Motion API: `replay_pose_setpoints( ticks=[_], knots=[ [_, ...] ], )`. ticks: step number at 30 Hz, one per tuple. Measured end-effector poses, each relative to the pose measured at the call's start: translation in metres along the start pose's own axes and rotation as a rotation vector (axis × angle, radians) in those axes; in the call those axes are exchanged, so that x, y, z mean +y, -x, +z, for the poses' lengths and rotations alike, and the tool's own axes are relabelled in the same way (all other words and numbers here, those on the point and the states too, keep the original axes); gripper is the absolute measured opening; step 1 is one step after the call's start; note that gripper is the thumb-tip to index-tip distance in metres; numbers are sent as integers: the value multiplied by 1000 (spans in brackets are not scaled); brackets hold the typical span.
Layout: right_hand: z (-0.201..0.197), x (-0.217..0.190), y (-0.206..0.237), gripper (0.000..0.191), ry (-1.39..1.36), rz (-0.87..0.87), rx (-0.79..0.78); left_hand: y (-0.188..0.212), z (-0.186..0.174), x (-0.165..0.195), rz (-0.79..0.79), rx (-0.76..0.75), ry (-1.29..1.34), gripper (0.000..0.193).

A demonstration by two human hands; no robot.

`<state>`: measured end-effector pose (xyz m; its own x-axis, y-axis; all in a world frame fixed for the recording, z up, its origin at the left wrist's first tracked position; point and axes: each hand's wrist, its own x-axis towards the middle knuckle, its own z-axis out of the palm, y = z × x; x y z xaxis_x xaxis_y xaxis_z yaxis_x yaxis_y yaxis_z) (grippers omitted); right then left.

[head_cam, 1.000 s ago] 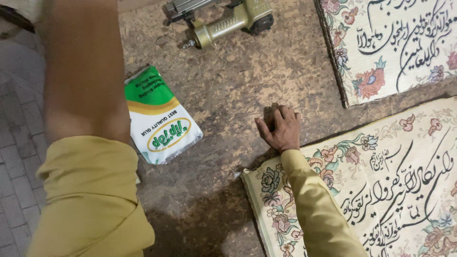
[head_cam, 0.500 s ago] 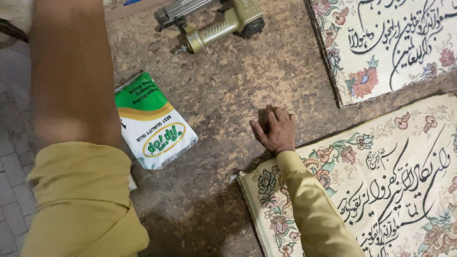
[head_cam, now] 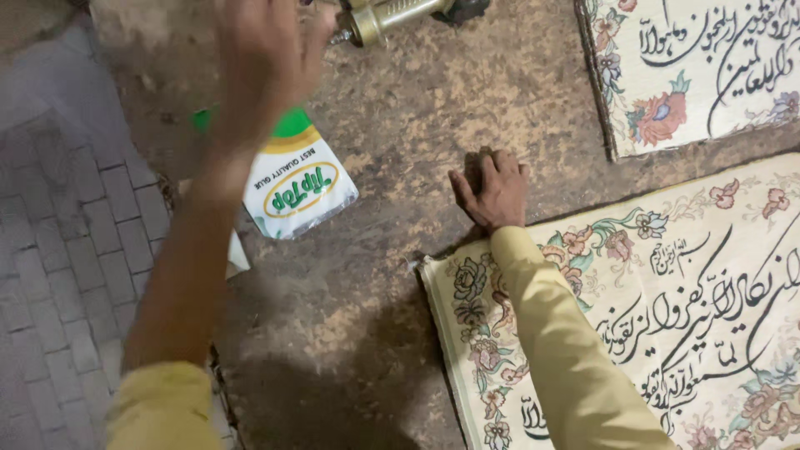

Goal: The person unfolds a large textile panel with Arabic calligraphy and floral motifs, then places it onto a brown backing board on a workbench. They repeatedly smooth and press the textile with both hands to align and flatten it against the board.

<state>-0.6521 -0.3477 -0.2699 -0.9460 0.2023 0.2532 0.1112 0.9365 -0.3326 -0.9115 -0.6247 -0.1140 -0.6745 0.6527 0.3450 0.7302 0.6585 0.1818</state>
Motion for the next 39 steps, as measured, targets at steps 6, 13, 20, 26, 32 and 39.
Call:
replay_pose_setpoints(
  ticks=[6,13,20,26,32,39],
  knots=[
    [9,3,1,50,-58,25,-64,289,15,192,-302,134,342,57],
    [-27,16,6,35,-555,-28,-71,538,22,435,-1449,-45,616,60],
    [-177,184,241,29,-555,-98,356,589,80,533,-2049,377,1206,46],
    [-302,363,443,67,-272,974,416,554,76,571,-1374,511,1731,25],
    [-315,386,476,91,-349,1077,267,542,79,541,-1411,623,1975,24],
    [-277,293,463,93,-38,242,19,524,52,522,-1227,688,2089,43]
  ],
)
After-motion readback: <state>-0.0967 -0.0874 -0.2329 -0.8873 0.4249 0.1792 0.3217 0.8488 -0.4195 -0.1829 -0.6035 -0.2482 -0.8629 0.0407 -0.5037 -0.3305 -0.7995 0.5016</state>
